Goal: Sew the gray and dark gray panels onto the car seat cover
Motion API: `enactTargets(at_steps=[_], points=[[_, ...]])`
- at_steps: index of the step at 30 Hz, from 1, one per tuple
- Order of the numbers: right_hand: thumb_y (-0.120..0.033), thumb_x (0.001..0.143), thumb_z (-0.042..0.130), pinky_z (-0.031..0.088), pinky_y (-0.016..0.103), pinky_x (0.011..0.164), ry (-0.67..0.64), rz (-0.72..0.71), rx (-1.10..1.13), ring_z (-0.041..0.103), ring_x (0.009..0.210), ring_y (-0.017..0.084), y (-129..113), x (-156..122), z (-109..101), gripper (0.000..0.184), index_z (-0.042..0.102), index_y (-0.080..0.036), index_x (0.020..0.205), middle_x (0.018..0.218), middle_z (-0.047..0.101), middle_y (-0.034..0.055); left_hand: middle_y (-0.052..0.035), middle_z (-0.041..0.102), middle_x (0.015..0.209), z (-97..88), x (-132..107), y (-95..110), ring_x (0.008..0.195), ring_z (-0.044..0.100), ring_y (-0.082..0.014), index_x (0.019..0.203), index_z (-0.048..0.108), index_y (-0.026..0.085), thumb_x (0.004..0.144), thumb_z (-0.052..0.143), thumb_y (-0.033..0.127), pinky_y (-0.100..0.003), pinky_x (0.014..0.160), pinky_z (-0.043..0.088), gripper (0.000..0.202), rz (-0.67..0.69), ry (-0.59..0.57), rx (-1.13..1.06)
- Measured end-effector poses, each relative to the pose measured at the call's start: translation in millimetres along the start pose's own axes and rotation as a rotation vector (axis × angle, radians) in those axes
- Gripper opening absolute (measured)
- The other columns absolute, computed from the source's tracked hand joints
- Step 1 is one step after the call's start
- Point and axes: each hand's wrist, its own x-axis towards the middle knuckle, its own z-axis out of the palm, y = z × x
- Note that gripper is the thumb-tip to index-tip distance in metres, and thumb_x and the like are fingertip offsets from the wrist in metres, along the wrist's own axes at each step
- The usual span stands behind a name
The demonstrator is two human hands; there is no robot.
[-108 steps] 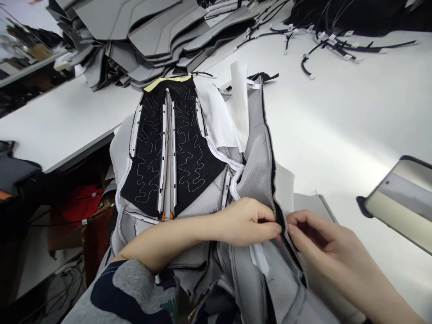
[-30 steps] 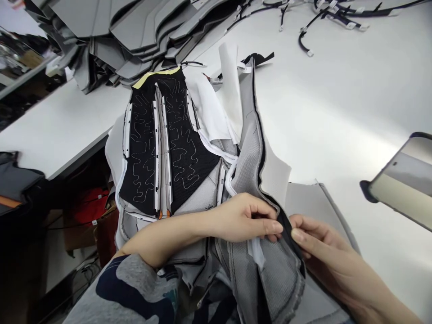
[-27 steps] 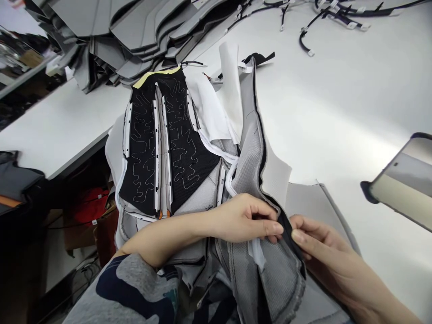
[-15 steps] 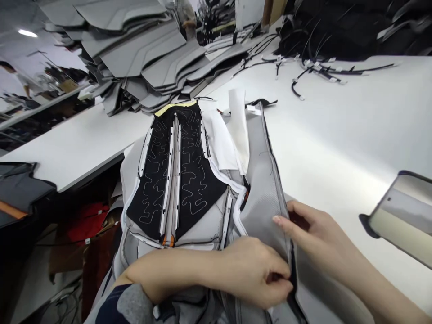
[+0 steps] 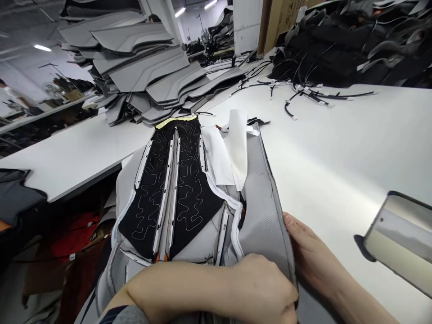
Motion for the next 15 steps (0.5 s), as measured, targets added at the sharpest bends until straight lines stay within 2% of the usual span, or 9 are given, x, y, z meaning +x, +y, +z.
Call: enactTargets(at_steps=[3,6,10,15], points=[[-0.048,0.075,0.070,0.049,0.030,0.075,0.075,-0.001,0.056,0.058,0.089,0.021,6.5,1.7,0.8,0.034,0.065,-0.024,0.099,0.098,0.064,0.0026,-0.0017,0.067,0.068,-8.7,-0.8,-3.0,0.056,0.058,-0.0163,0.071,0.063,0.019,0.079,0.052,0.031,-0.026,0.043,0.029,0.018,0.045,0.018,-0.030],[-0.047,0.073,0.073,0.047,0.032,0.087,0.131,0.012,0.112,0.056,0.102,0.023,8.4,1.1,4.0,0.033,0.067,-0.023,0.095,0.103,0.065,0.0025,-0.0003,0.064,0.065,-10.7,-0.8,-6.5,0.054,0.053,-0.0137,0.065,0.059,0.018,0.078,0.051,0.029,-0.025,0.046,0.030,0.018,0.095,0.039,-0.069],[-0.045,0.076,0.070,0.043,0.033,0.096,0.089,0.057,0.205,0.054,0.109,0.024,4.6,0.3,5.8,0.030,0.068,-0.022,0.095,0.107,0.066,0.0030,0.0019,0.059,0.060,-8.8,1.9,-9.1,0.050,0.044,-0.0119,0.058,0.050,0.018,0.077,0.051,0.027,-0.025,0.050,0.031,0.021,0.114,0.035,-0.122],[-0.039,0.080,0.065,0.045,0.036,0.096,0.029,0.109,0.299,0.056,0.109,0.025,0.3,1.9,5.2,0.032,0.067,-0.021,0.107,0.112,0.065,0.0038,0.0047,0.048,0.054,-8.7,5.7,-11.5,0.049,0.035,-0.0124,0.056,0.043,0.019,0.075,0.052,0.027,-0.025,0.051,0.032,0.023,0.125,0.018,-0.217]])
